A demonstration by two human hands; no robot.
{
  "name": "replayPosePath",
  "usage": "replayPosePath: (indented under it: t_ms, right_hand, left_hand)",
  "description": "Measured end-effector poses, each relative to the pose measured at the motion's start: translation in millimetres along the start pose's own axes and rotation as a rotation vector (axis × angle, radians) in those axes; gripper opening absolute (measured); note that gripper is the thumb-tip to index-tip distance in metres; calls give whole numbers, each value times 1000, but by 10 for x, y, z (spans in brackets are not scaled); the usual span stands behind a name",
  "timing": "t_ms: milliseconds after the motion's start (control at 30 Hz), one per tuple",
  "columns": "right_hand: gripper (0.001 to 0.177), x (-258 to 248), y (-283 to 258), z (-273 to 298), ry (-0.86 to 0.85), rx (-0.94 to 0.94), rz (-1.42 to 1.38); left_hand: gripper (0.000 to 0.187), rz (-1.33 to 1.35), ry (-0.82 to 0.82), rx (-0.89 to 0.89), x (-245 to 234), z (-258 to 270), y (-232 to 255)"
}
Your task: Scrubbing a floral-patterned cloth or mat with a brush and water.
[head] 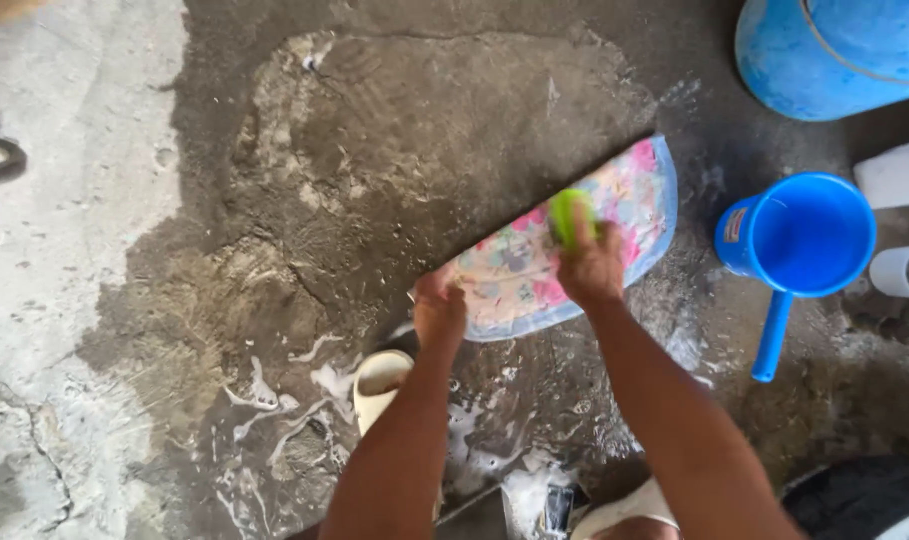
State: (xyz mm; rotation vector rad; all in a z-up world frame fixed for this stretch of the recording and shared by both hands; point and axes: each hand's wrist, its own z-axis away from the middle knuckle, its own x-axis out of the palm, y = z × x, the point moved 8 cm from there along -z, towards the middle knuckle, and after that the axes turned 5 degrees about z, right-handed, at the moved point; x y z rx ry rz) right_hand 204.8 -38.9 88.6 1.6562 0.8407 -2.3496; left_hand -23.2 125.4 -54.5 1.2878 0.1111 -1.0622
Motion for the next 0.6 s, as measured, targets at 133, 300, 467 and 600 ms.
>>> replayPosePath:
  t_ms: [133, 300, 467, 600]
  right_hand:
    - [71, 1278, 188, 180, 330, -105, 244]
    - [55, 843, -376, 599, -285, -435, 556]
    - [60, 345, 493, -130, 466, 17, -98]
    - [81, 101, 720, -430, 181, 485, -536]
  left_hand:
    - [62, -263, 85, 145, -250, 123, 715]
    - [95, -633, -76, 99, -96, 1, 576]
    - [76, -516, -438, 75, 232, 373, 906]
    - [81, -199, -501, 496, 614, 993, 1205]
